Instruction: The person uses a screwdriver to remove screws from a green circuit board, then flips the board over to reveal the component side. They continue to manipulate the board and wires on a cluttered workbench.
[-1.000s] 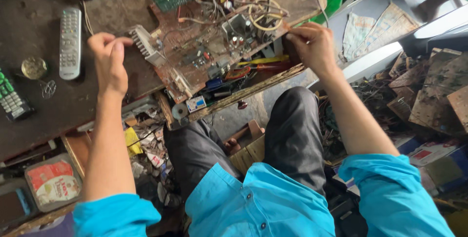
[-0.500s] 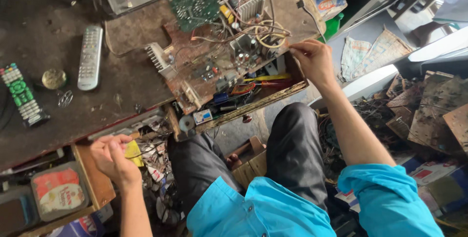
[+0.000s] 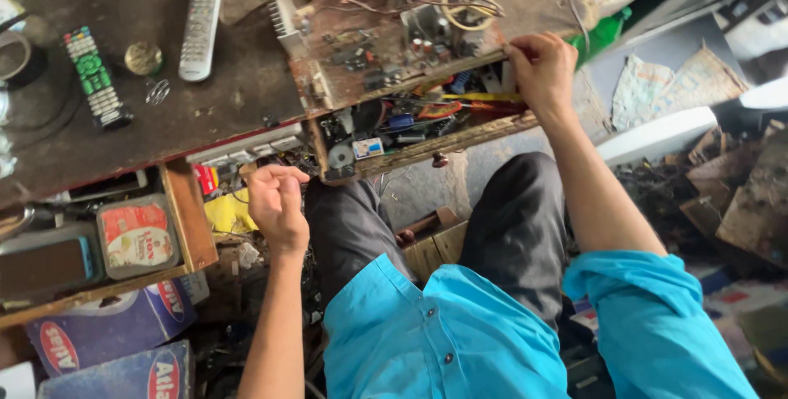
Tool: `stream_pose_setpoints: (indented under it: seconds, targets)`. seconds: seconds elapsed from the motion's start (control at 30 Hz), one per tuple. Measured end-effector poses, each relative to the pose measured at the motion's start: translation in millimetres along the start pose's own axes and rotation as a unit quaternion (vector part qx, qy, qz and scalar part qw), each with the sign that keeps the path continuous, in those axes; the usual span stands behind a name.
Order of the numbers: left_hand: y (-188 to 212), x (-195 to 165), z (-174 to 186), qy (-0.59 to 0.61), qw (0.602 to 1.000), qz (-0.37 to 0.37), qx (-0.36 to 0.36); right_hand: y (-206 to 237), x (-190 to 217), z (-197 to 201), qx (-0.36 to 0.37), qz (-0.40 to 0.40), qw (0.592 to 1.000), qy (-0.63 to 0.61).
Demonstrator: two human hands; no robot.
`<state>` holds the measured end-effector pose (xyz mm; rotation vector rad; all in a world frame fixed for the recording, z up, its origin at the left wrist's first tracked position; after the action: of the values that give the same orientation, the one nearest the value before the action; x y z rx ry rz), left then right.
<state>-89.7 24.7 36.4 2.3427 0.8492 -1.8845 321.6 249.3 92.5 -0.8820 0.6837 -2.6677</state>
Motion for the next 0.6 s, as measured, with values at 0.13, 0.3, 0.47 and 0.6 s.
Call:
stream_pose_setpoints:
  seconds: [0.13,0.3,0.47,0.6]
  targets:
    - [22,-2,-29,-0.003,0.998,0.038,0.049,33,-6,17,-0.075,-0.061,0.995,-0.023]
    - [47,-11,-104,-0.036,0.984,0.039,0.171,134,-44,46,-0.118,-0.269,0.946,-0.14]
    - [54,-12,-225,-0.113,0.915,-0.064,0.382,202,-93,102,-0.197,-0.345,0.896,-0.198]
    - [29,9,-302,-0.188,0.889,-0.145,0.391,235,-124,151,-0.241,-0.41,0.853,-0.217]
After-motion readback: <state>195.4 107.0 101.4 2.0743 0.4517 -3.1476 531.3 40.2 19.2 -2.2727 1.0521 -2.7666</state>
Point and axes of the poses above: each hand's wrist, its own y-axis away from the middle knuckle, its own z-axis out of the back of the hand, x = y × z, the point moved 5 cm from there along -y, towards the middle knuckle, and after that the axes turned 9 degrees about y, right-handed, at the moved point
